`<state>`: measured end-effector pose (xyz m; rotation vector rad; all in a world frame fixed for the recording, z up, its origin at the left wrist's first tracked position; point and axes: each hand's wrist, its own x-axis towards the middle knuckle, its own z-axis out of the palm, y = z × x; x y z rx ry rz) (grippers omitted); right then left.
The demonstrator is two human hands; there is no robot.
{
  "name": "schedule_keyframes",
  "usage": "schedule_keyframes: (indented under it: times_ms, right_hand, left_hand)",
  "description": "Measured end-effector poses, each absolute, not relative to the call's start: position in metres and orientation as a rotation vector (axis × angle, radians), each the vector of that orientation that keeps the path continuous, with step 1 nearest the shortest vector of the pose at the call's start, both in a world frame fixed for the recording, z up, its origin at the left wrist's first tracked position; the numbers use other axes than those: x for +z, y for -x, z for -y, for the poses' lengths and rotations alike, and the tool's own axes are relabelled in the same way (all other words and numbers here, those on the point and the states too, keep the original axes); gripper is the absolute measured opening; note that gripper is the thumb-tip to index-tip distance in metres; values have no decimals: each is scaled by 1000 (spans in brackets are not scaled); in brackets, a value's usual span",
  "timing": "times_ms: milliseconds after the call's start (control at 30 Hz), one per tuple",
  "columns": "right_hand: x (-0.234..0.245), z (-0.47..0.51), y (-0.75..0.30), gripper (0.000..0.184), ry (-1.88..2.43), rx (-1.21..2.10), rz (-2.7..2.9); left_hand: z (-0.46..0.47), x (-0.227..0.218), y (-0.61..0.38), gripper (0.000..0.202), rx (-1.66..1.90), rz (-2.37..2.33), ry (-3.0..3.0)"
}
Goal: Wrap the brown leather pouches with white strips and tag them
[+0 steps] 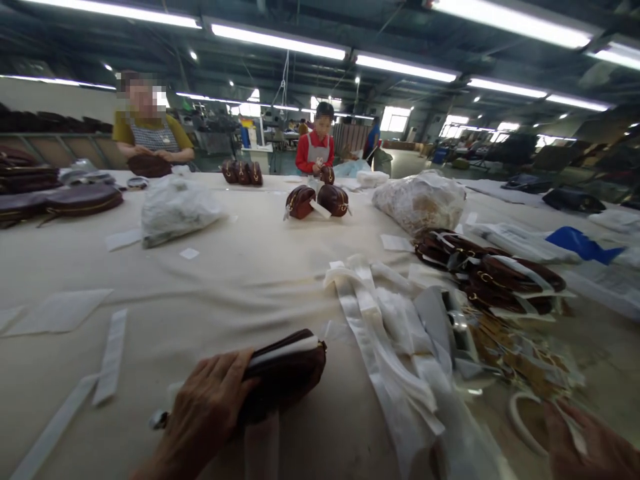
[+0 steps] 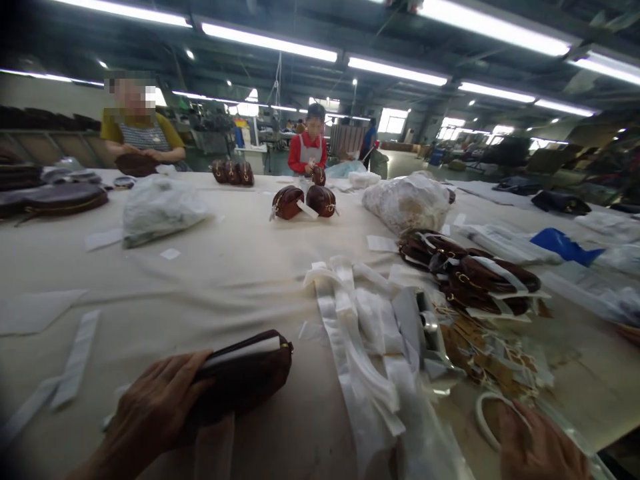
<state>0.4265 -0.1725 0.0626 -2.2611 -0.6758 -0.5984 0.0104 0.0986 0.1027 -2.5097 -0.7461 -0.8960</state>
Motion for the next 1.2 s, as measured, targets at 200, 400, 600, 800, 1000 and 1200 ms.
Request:
schedule_keyframes:
  times_ms: [200, 400, 600, 800, 1000, 1200]
  right_hand:
    - [98, 57, -371, 60, 2201, -76, 978]
    - [78, -69, -386, 42, 2319, 176, 1108]
    - [55, -100, -407, 33, 2443, 493, 1125]
    - [65, -86, -408, 25, 2382, 400, 1070]
    - [109, -95, -356, 30, 1967, 223, 1226]
    - [181, -79, -256, 17, 1175, 153, 1720]
  left_hand:
    - [-95, 108, -14, 25, -916, 791, 2486]
    - [-94, 106, -14, 27, -953, 819, 2503]
    - [-93, 97, -9, 28, -897, 881, 2569]
    - [-92, 97, -11, 27, -916, 935, 2599]
    - [-88, 104, -14, 27, -998, 932, 2609]
    - [-84, 99, -15, 22, -914, 1071, 2696]
